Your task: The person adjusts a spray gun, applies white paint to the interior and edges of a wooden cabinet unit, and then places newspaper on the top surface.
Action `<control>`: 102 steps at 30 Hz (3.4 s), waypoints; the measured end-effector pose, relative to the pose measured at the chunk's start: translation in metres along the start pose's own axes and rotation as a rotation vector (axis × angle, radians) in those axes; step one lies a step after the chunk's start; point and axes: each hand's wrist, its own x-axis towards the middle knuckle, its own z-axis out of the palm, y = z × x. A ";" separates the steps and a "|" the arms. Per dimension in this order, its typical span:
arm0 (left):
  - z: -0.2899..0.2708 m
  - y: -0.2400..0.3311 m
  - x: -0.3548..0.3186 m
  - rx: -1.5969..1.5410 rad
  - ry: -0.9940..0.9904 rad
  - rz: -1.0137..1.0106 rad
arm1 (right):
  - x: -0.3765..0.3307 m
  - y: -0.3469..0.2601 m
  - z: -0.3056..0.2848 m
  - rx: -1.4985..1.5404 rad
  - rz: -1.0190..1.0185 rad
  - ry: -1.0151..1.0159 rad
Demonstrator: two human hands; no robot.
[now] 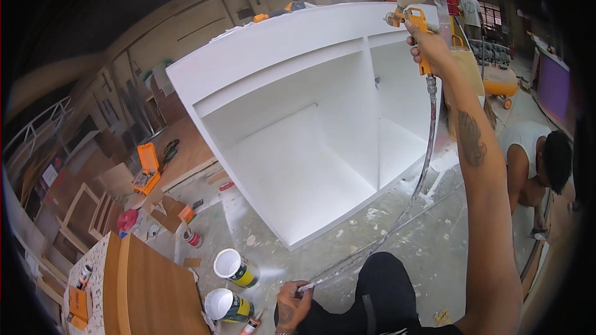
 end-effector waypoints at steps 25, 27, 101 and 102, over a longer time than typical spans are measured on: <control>0.061 0.127 0.018 0.009 -0.125 0.172 | 0.158 0.028 -0.083 -0.244 -0.079 0.202; 0.058 0.119 0.018 0.000 -0.124 0.164 | 0.141 0.019 -0.075 -0.240 -0.053 0.140; -0.075 -0.127 0.031 -0.193 -0.001 0.153 | -0.173 -0.082 0.214 0.267 -0.127 -0.670; -0.073 -0.126 0.035 -0.186 -0.001 0.152 | -0.168 -0.080 0.213 0.274 -0.126 -0.668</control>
